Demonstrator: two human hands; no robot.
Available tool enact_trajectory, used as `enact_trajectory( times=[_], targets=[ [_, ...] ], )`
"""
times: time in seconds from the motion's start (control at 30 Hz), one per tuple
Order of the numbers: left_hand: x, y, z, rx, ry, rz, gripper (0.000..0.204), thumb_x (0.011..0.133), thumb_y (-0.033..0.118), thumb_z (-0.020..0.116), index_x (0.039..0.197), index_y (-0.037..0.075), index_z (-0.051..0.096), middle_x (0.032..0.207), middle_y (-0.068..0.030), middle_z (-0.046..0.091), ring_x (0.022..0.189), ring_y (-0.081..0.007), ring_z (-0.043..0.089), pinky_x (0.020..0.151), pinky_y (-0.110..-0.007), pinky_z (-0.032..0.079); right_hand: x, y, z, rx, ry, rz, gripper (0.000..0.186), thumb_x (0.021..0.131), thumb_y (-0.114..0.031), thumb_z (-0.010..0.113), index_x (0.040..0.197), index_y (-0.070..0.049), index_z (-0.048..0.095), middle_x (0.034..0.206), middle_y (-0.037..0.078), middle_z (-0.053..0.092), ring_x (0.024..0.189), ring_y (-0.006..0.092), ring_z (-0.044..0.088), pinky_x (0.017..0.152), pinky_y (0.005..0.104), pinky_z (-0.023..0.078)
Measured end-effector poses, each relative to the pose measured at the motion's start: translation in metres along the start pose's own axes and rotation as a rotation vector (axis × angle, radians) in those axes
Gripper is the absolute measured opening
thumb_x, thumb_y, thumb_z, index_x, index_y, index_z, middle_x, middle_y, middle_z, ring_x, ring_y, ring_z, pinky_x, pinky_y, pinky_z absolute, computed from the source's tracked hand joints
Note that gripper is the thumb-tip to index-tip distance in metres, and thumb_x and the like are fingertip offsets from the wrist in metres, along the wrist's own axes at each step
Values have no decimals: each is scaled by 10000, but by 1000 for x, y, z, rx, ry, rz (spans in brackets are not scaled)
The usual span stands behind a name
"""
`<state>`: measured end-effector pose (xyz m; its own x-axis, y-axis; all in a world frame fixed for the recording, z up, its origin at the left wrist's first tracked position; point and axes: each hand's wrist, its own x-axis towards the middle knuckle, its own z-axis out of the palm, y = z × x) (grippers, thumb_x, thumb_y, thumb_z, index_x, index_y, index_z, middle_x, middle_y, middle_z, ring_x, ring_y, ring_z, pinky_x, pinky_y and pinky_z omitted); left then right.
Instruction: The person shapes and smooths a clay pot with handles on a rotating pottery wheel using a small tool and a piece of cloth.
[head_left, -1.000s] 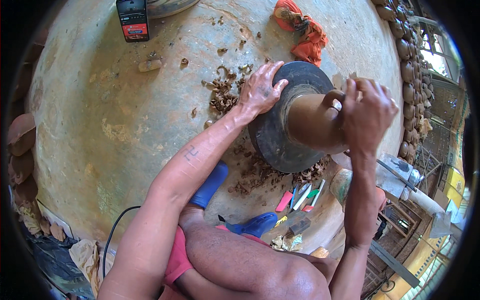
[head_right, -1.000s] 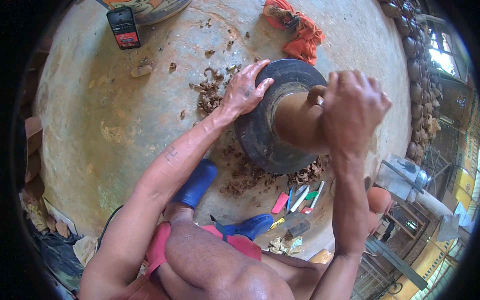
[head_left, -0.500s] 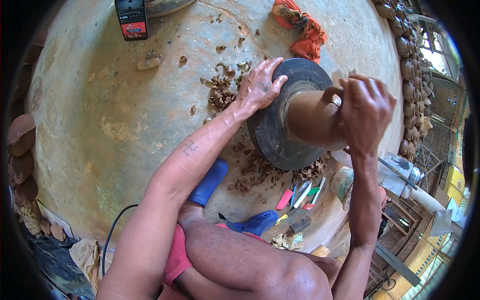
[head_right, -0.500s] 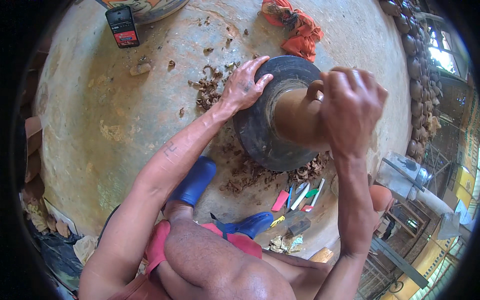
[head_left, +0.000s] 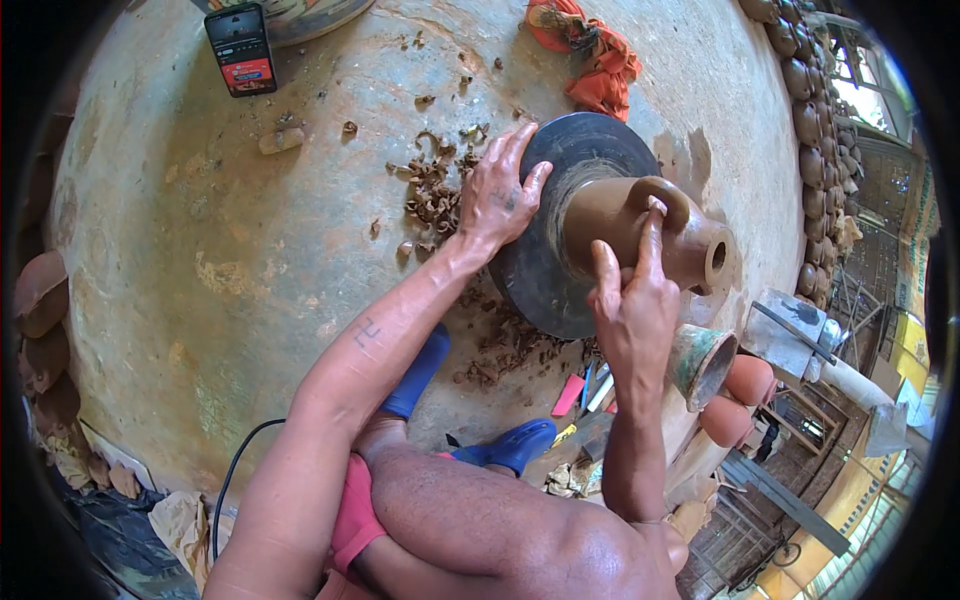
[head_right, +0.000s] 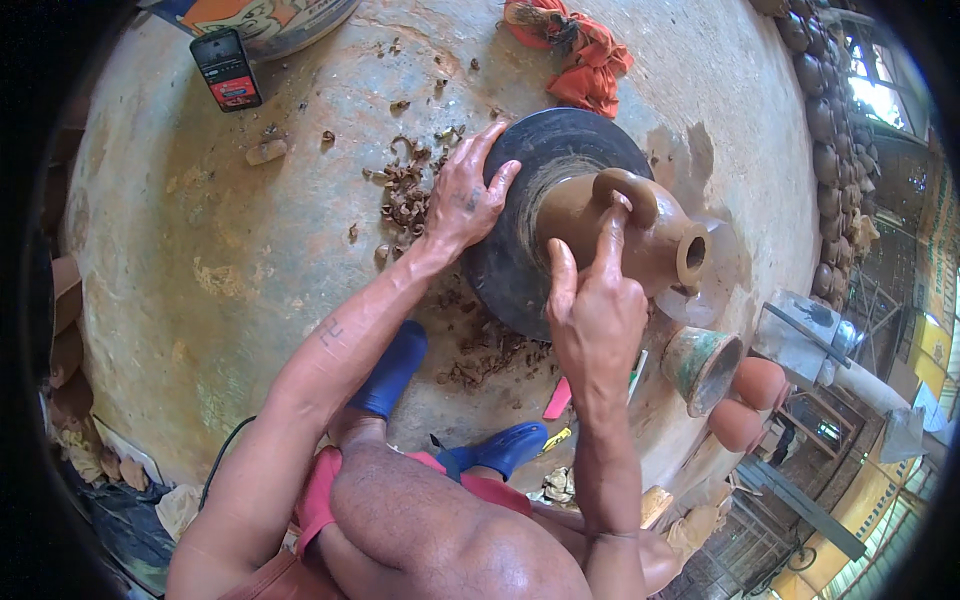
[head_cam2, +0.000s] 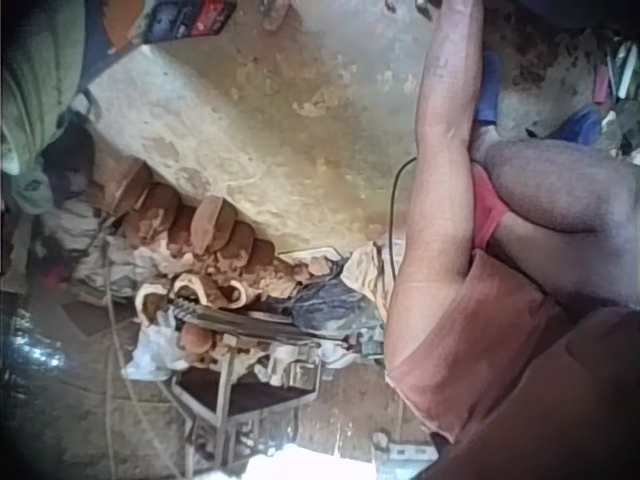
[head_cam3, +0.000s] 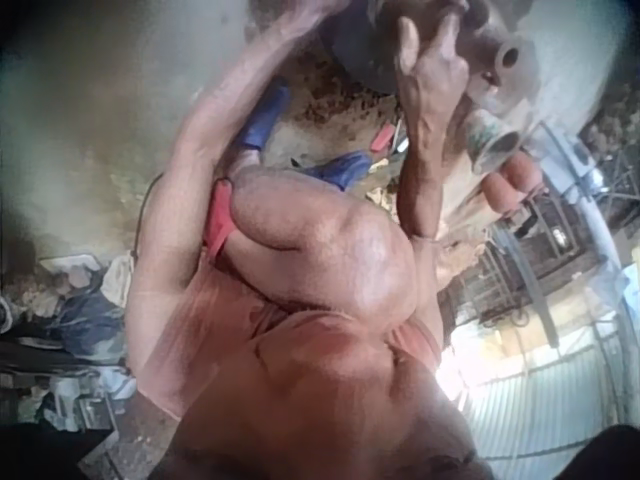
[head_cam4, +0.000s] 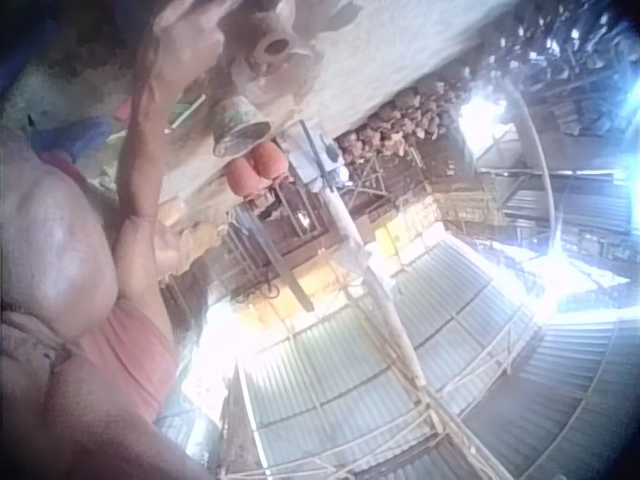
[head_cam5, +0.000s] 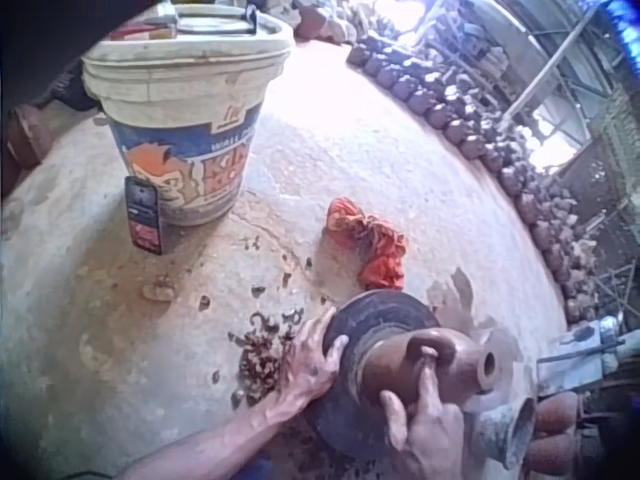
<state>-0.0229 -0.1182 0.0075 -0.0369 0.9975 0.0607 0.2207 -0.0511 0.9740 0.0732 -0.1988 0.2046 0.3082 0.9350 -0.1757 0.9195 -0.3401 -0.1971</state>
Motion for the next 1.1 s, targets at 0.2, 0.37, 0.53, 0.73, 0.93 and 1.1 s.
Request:
enact_trajectory(
  times=[0.2,0.37,0.53,0.73,0.93,1.1],
  targets=[
    [-16,3,-4,19,51,-9,560,1013,235,728,1497,7,562,1409,-263,643,1287,-439,646,1088,-487,528,-2,-12,39,319,53,141,799,1080,-255,665,1699,-3,226,601,172,660,535,249,684,573,397,534],
    [-23,4,0,13,103,-6,554,1017,226,724,1488,-14,556,1414,-257,633,1309,-429,630,1094,-483,525,-10,-2,74,631,127,114,907,1120,-252,638,1762,-209,-1,640,55,688,497,88,582,509,283,488],
    [-28,6,0,21,109,-18,555,1015,221,727,1492,-2,552,1409,-256,632,1301,-435,634,1090,-485,527,-15,-1,86,818,99,75,908,1141,-239,597,1756,-251,-70,737,70,720,503,69,562,487,246,467],
    [-31,4,1,16,125,-1,553,1011,213,730,1493,8,553,1410,-262,631,1290,-453,637,1075,-502,534,-10,-15,89,884,143,98,917,1147,-212,576,1746,-220,-119,746,76,726,516,66,576,497,246,474],
    [-30,4,0,25,126,-3,553,1016,212,725,1498,7,547,1407,-267,634,1287,-459,638,1069,-511,535,-16,-9,94,842,147,54,925,1149,-236,583,1744,-204,-124,739,70,724,510,62,566,491,247,464],
    [-33,4,3,44,113,-13,566,1018,237,713,1511,29,530,1437,-231,604,1294,-439,633,1063,-492,550,-12,-12,95,913,186,65,902,1151,-246,584,1751,-220,-88,746,65,732,505,58,561,495,241,464]
  ],
)
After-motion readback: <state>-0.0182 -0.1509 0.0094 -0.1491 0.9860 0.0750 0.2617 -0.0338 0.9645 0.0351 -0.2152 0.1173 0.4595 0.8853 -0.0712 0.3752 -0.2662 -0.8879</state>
